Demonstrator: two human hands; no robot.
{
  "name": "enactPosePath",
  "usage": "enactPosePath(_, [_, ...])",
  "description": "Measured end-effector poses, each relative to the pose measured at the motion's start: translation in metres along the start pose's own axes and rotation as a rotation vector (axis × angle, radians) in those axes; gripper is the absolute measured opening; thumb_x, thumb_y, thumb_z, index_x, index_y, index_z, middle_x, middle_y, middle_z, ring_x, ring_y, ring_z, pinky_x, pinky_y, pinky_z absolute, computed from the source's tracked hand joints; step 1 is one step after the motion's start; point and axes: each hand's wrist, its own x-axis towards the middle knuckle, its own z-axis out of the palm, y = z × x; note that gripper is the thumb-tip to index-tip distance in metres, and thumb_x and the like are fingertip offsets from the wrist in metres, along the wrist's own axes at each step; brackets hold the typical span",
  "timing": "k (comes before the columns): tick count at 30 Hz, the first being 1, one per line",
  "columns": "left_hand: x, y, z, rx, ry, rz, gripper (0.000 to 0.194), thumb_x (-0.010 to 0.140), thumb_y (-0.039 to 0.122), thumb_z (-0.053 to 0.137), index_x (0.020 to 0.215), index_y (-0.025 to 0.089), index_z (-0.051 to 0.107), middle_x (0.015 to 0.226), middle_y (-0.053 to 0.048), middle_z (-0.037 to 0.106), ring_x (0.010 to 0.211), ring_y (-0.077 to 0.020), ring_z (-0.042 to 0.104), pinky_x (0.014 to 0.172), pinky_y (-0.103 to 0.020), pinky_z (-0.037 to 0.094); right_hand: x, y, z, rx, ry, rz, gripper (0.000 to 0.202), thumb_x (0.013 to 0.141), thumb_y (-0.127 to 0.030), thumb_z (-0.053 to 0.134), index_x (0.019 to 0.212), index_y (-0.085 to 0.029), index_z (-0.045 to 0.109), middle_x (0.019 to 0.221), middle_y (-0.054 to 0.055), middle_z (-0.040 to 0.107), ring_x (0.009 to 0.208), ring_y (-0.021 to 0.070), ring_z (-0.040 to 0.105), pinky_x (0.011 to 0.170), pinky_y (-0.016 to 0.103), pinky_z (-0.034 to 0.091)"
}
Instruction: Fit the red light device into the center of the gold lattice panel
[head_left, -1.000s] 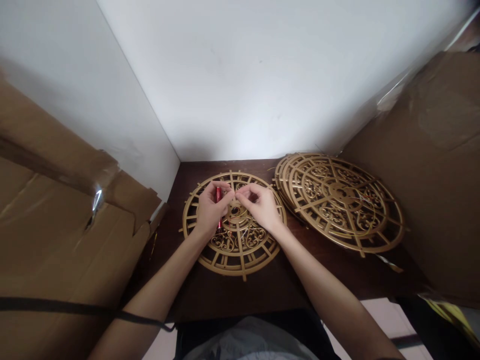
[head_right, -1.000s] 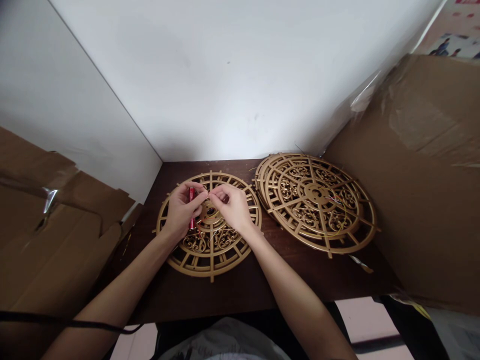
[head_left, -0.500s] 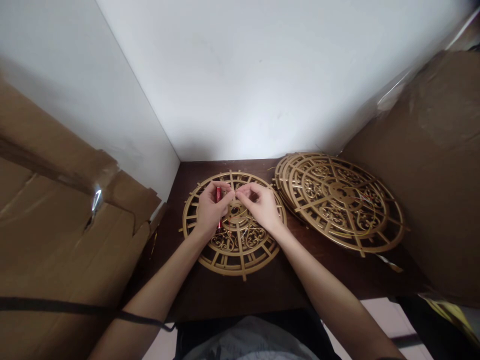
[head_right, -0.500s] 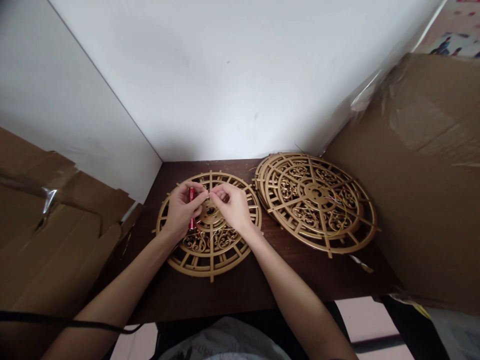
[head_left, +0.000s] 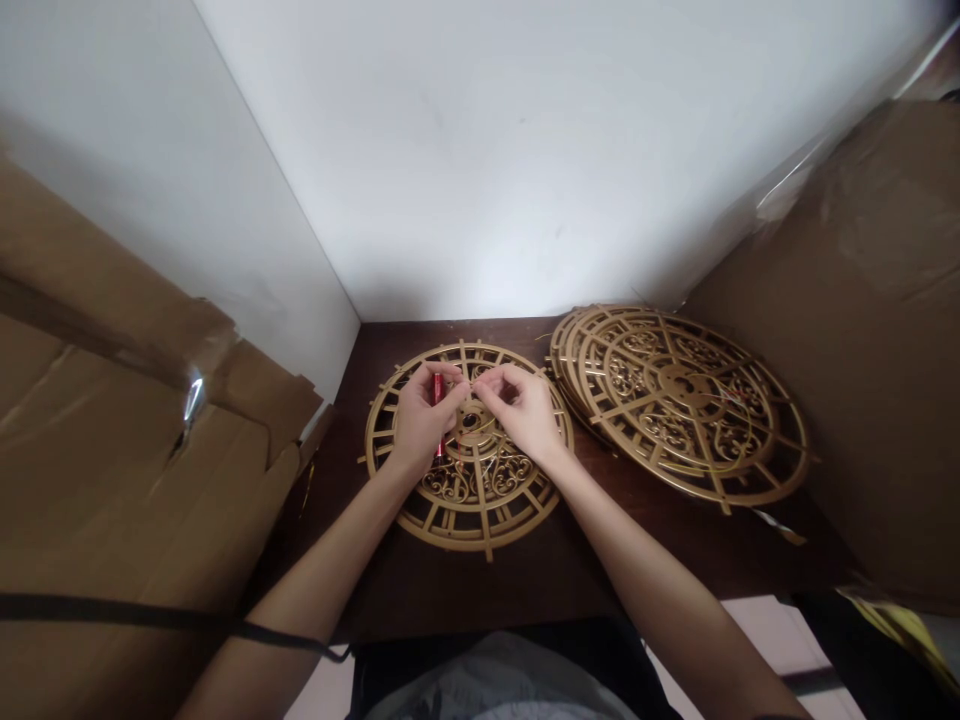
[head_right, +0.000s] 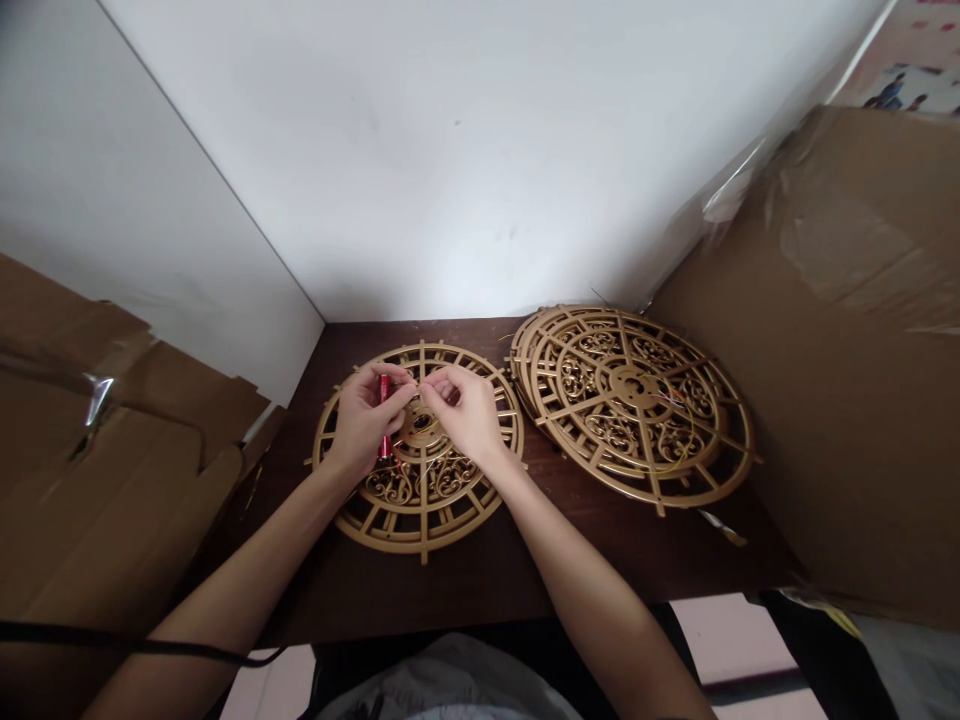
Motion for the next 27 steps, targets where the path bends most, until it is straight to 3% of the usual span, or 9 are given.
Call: enactPosePath(27, [0.0013, -0.0009, -0.0015, 0.013, 0.004, 0.011, 0.023, 0.066, 0.018, 0.069, 0.085, 0.018, 0.057, 0.076, 0.003, 0.056, 0.041, -0.0002, 0.033, 0.033, -0.014, 0.021, -0.0011, 0.0069, 0.0025, -0.035, -0.039, -0.009, 0.013, 0.082, -0.026, 0.058, 0.078, -0.016, 0.065, 0.073, 0.002, 0.063, 0.063, 0.0121, 0.055, 0.06, 0.023, 0.043])
